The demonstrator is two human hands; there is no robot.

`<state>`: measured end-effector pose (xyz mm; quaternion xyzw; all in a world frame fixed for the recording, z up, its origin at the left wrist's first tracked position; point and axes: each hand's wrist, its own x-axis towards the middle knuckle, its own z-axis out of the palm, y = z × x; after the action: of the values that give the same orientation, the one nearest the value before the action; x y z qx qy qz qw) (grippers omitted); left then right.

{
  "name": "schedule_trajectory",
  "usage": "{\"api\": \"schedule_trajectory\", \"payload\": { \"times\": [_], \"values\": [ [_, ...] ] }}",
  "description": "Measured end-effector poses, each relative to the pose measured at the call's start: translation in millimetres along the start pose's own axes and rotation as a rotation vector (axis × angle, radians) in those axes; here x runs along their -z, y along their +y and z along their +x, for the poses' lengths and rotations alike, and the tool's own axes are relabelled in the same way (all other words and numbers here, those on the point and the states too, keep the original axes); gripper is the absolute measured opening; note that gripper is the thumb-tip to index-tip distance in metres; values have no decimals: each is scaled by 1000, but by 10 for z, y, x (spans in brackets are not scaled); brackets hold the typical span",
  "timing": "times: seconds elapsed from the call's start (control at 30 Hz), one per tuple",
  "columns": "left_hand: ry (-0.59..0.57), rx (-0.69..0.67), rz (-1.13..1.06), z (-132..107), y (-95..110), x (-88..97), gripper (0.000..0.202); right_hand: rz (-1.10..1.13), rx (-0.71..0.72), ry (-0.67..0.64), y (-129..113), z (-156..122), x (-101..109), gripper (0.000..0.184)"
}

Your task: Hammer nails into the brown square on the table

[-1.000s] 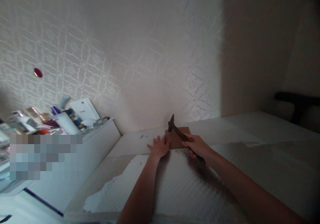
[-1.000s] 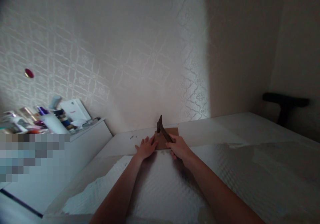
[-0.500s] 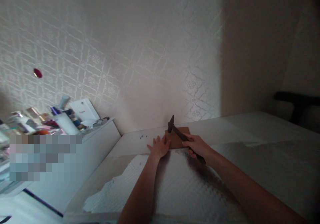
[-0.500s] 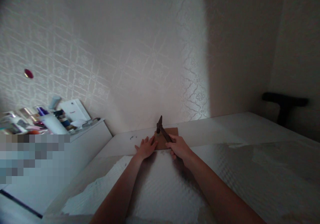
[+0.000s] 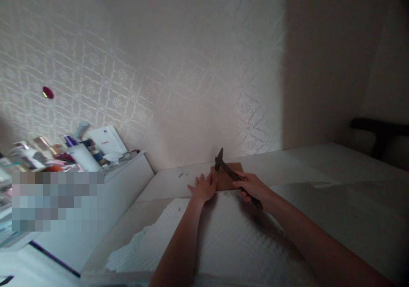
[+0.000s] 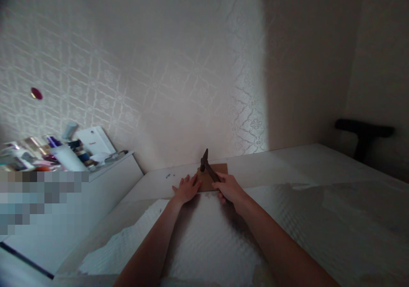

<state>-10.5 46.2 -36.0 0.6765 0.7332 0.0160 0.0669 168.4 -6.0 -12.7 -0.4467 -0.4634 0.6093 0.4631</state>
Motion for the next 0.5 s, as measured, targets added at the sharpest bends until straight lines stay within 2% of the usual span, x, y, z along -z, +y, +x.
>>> {"api": "schedule_trajectory", "payload": {
  "times": [0.5],
  "values": [
    [21,3,22,35,-12,-36,63,78,-40,19,-30,7,-3,51]
  ]
}}
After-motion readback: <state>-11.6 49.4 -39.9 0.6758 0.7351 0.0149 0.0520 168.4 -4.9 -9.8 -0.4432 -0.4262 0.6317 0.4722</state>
